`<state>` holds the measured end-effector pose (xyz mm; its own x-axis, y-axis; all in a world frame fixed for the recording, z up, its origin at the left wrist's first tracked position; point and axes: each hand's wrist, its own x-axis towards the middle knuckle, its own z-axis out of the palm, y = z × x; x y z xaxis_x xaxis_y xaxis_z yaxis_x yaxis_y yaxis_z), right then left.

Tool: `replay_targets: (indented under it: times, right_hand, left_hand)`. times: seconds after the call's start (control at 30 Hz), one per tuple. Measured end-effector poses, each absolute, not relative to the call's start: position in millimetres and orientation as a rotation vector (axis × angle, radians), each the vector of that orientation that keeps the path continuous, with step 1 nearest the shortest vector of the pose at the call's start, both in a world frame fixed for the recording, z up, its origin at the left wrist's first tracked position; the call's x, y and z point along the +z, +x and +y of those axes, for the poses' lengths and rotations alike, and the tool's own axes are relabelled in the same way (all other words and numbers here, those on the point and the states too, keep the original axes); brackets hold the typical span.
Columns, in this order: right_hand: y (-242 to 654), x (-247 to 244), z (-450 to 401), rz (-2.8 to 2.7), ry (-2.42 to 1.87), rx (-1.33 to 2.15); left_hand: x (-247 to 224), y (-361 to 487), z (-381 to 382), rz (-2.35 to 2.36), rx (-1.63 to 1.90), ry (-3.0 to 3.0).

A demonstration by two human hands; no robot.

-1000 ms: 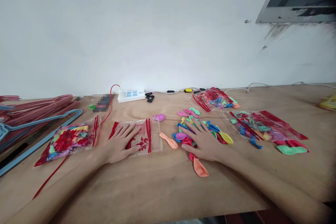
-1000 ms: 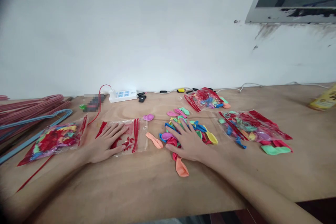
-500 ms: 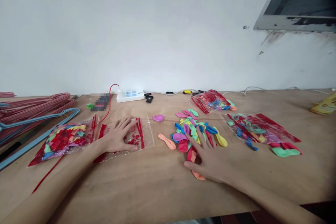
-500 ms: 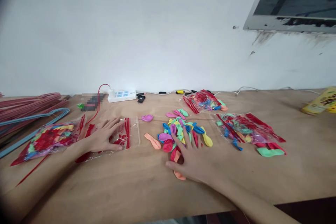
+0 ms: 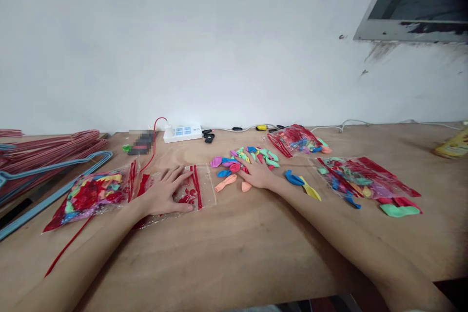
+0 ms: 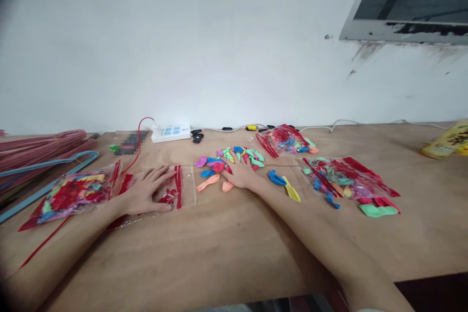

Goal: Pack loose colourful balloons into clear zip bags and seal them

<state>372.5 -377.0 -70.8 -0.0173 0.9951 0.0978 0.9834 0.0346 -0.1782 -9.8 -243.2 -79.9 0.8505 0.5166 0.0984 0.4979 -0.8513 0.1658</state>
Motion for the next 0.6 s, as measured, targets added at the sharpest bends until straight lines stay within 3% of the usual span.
replay_targets:
  times: [0.3,0.47,0.6]
  right_hand:
    - [401.0,-47.7,-440.3,-1.924,-2.146,-0.369]
    - [434.0,-73.8,-510.4,-1.454,-2.502,-0.297]
    - [443.0,-92.8,-525.5,-1.555,-2.501,-0.241]
  left_hand:
    - [-75.9,-10.9,-246.0,0.806,0.166,2.867]
    - [-66.9,-12.8,-247.1,0.862,0.102,2.830]
    - [-64.6,-13.0,-246.4,0.872,0.078,2.822]
